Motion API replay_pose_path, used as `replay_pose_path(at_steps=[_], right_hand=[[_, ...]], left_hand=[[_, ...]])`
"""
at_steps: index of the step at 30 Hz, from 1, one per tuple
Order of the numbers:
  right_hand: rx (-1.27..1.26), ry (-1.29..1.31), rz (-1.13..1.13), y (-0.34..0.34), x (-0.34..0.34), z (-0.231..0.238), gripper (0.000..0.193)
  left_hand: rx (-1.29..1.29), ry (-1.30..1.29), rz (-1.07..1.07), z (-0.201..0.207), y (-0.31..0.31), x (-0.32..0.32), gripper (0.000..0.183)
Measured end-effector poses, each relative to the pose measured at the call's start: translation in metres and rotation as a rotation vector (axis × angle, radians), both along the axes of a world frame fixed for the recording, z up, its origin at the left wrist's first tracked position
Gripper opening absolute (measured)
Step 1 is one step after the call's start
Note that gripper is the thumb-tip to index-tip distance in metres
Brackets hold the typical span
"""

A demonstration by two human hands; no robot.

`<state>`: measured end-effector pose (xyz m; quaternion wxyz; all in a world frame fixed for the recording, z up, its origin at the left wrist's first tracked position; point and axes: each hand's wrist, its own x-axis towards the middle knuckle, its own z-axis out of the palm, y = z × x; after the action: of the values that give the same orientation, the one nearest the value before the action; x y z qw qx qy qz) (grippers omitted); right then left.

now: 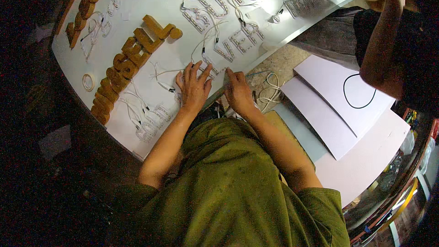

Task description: Applying adhesive and positioning LED modules on a large advertising sign board.

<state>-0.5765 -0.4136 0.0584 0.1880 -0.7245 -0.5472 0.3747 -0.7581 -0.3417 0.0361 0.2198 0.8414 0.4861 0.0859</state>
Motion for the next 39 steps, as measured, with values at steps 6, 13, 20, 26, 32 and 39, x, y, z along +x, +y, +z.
replay_pose_path(at_steps=[6, 13, 20, 26, 32, 39], right_hand=[[0.053, -0.008, 0.017, -0.003, 0.002, -0.007, 0.065], [0.076, 0.018, 0.019, -0.004, 0.001, -0.011, 0.064], [0.041, 0.031, 0.03, -0.003, 0.003, -0.01, 0.064], [0.06, -0.004, 0.03, -0.002, 0.002, -0.012, 0.062], [0.073, 0.02, -0.001, -0.005, 0.003, -0.013, 0.064], [0.092, 0.043, 0.026, -0.001, 0.004, -0.008, 0.063]], left_hand=[[0.005, -0.008, 0.015, -0.004, -0.001, 0.0, 0.06], [0.011, -0.03, 0.02, -0.003, 0.0, 0.001, 0.06], [0.056, -0.023, 0.023, -0.004, 0.0, 0.001, 0.059], [0.064, -0.003, 0.016, -0.009, -0.001, -0.002, 0.063], [0.028, 0.042, 0.032, -0.009, -0.001, 0.0, 0.062], [0.066, 0.014, 0.031, -0.016, -0.004, -0.001, 0.063]])
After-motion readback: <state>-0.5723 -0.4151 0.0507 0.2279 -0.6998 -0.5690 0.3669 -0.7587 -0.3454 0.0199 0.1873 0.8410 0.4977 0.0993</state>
